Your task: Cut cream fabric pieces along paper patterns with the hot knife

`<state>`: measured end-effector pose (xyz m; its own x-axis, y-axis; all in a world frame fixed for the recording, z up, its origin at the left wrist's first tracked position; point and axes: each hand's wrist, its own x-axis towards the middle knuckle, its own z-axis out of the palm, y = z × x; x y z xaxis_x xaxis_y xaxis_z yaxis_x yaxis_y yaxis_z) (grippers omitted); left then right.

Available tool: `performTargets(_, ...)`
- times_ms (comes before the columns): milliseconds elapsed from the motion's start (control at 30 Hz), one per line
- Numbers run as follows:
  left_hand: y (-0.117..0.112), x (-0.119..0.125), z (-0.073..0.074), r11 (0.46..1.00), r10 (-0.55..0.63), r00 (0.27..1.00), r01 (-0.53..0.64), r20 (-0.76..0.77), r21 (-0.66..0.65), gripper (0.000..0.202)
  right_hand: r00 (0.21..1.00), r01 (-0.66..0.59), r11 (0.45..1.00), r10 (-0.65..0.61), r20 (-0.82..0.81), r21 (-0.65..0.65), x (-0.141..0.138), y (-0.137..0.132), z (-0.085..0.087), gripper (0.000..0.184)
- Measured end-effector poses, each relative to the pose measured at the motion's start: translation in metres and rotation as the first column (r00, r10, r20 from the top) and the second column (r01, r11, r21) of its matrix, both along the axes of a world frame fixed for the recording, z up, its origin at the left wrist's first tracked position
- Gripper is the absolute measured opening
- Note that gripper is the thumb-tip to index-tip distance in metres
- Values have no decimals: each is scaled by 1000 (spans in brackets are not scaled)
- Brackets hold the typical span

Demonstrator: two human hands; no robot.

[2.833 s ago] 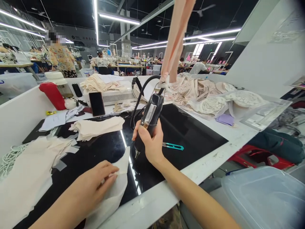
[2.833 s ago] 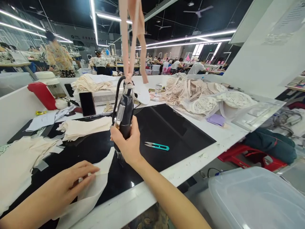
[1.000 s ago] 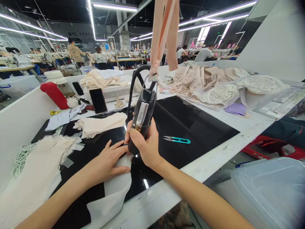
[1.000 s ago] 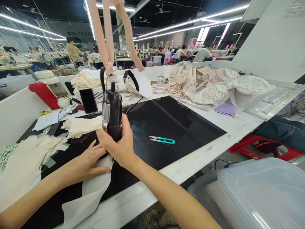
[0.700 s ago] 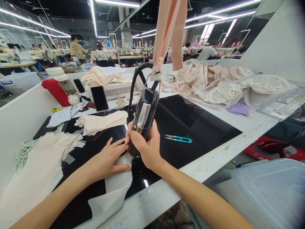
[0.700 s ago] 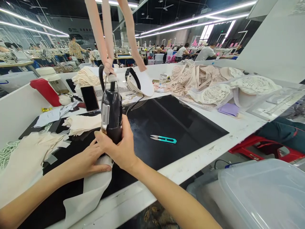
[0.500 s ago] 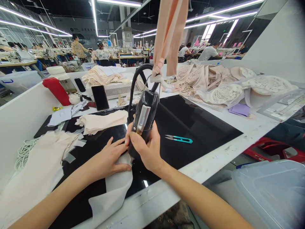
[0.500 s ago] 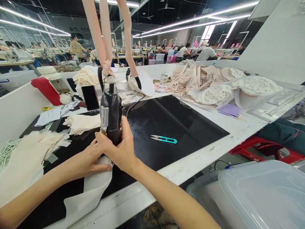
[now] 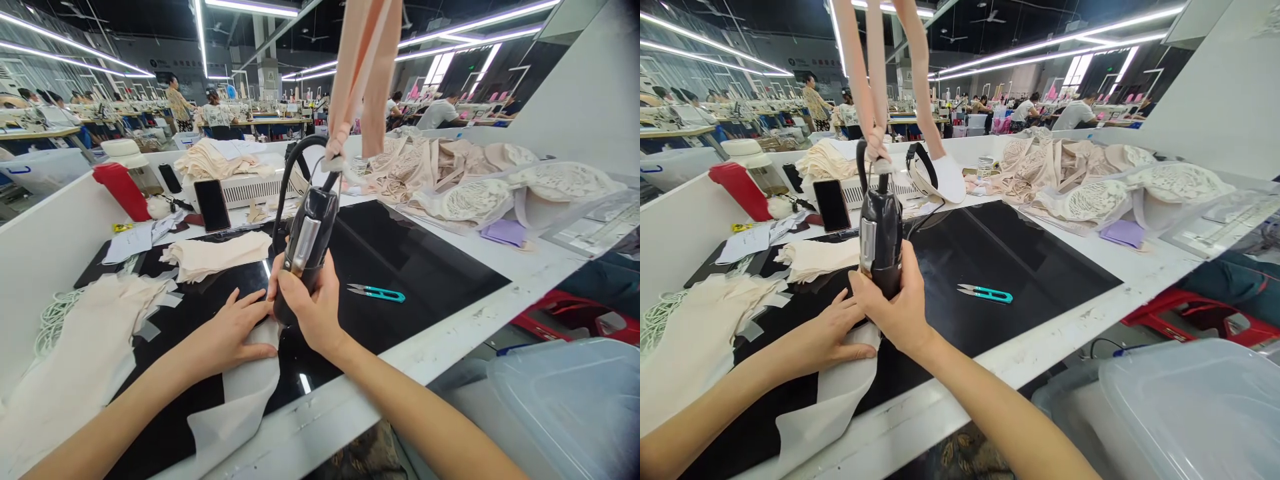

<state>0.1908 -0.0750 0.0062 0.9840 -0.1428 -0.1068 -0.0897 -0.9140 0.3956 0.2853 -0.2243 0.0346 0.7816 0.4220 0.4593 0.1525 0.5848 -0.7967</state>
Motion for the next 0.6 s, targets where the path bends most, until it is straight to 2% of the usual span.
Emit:
performTargets(100, -1, -8, -6, 999, 12, 995, -15, 103, 32, 55, 1000, 10, 1000, -10, 5, -3, 0, 0, 0, 27)
performTargets(167, -7, -20, -8, 996, 36, 975, -53, 220, 71, 50, 1000, -1, 1000, 1, 3, 7, -1, 0, 0, 26)
performTargets(300, -32, -51, -8, 987, 67, 908, -120, 414, 104, 19, 1000, -23, 1000, 22, 18, 21, -4, 0, -1, 26)
performTargets(400, -52, -67, -12, 967, 48, 904, -149, 425, 208, 20, 1000, -20, 1000, 19, 23, 25, -8, -2, -4, 24)
performTargets(467, -57, -71, -18, 952, 35, 910, -157, 413, 264, 21, 1000, -24, 1000, 23, 15, 19, -10, -3, -6, 24)
performTargets(600, -47, -70, -23, 946, 51, 923, -166, 382, 277, 29, 1000, -23, 1000, 23, 13, 14, -12, -8, -8, 25)
